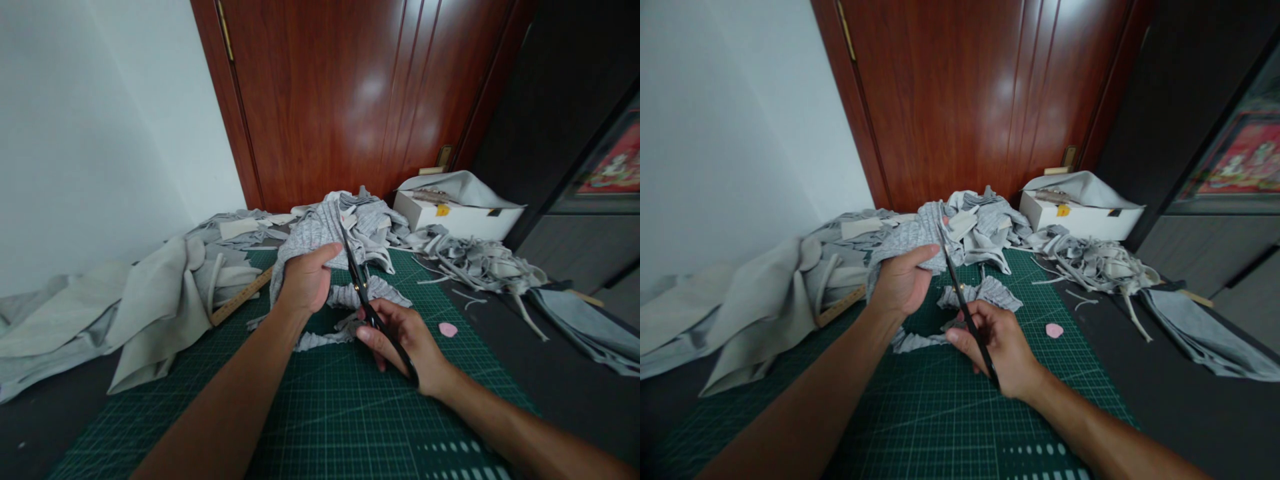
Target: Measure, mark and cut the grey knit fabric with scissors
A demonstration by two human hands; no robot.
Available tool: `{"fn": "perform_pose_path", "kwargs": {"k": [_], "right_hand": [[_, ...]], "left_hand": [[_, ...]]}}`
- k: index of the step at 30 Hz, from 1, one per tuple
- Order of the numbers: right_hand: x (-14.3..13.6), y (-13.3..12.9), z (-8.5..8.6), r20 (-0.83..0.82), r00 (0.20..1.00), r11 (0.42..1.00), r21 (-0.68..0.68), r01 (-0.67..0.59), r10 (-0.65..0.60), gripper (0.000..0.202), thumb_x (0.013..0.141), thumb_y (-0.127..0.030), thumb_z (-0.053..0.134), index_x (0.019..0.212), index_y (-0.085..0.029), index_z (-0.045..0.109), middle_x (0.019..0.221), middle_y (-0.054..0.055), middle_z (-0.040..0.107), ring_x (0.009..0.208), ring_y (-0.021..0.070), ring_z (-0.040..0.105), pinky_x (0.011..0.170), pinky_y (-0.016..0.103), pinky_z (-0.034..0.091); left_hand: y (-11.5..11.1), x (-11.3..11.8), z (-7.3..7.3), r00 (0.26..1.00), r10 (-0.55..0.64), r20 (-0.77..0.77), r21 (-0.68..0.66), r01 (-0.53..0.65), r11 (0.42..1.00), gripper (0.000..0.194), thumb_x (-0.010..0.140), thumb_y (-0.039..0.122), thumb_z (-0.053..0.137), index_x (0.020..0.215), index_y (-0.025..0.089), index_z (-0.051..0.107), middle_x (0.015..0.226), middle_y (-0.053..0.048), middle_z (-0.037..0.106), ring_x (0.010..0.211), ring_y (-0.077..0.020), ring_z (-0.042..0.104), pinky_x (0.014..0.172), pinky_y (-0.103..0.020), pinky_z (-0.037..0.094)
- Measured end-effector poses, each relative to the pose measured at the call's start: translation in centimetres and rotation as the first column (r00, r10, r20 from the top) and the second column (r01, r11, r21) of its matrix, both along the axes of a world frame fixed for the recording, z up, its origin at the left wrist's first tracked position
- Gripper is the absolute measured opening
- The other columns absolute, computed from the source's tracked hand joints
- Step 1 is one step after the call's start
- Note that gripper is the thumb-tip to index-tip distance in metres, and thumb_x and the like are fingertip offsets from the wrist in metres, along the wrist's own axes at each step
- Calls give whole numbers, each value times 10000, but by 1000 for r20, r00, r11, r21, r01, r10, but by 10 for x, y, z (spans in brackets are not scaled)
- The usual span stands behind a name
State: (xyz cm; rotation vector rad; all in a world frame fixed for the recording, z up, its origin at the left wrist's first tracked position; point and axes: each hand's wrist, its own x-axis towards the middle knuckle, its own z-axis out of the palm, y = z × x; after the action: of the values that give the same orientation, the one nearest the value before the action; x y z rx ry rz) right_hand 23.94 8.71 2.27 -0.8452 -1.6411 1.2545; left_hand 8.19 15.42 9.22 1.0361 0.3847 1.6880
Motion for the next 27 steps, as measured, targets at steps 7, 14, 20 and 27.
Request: {"fn": "perform_pose_path", "kwargs": {"k": [7, 14, 20, 27], "right_hand": [[0, -1, 0, 14, 1000, 1000, 14, 17, -17, 430, 820, -542, 827, 942, -186, 618, 596, -76, 530, 401, 83, 471, 381, 198, 380], [-1, -1, 1, 27, 999, 1000, 5, 25, -25, 429, 811, -530, 836, 934, -181, 620, 599, -70, 538, 403, 86, 467, 385, 203, 371], [-1, -1, 1, 27, 999, 999, 17, 32, -33, 423, 815, -522, 836, 929, -177, 621, 594, -70, 541, 403, 85, 467, 386, 200, 360], [-2, -2, 2, 29, 999, 999, -10, 45, -44, 440, 802, -553, 837, 913, -187, 619, 563, -83, 527, 382, 83, 450, 367, 199, 370]], "left_hand": [[0, 0, 0, 1000, -12, 12, 8, 12, 1000, 685, 611, 115, 823, 1270, 269, 714, 1243, -24, 775, 1362, -326, 598, 1216, -498, 376], [-2, 0, 1, 1000, 15, -4, 8, -15, 1000, 676, 603, 111, 811, 1257, 257, 721, 1257, -27, 768, 1360, -341, 594, 1199, -511, 396], [-2, 0, 1, 1000, 6, 2, 14, -6, 1000, 680, 609, 106, 812, 1264, 262, 717, 1259, -25, 766, 1362, -337, 593, 1196, -508, 398], [-4, 0, 3, 1000, 15, -7, 2, -15, 1000, 640, 597, 122, 820, 1217, 253, 734, 1244, -30, 772, 1370, -347, 582, 1197, -523, 389]]}}
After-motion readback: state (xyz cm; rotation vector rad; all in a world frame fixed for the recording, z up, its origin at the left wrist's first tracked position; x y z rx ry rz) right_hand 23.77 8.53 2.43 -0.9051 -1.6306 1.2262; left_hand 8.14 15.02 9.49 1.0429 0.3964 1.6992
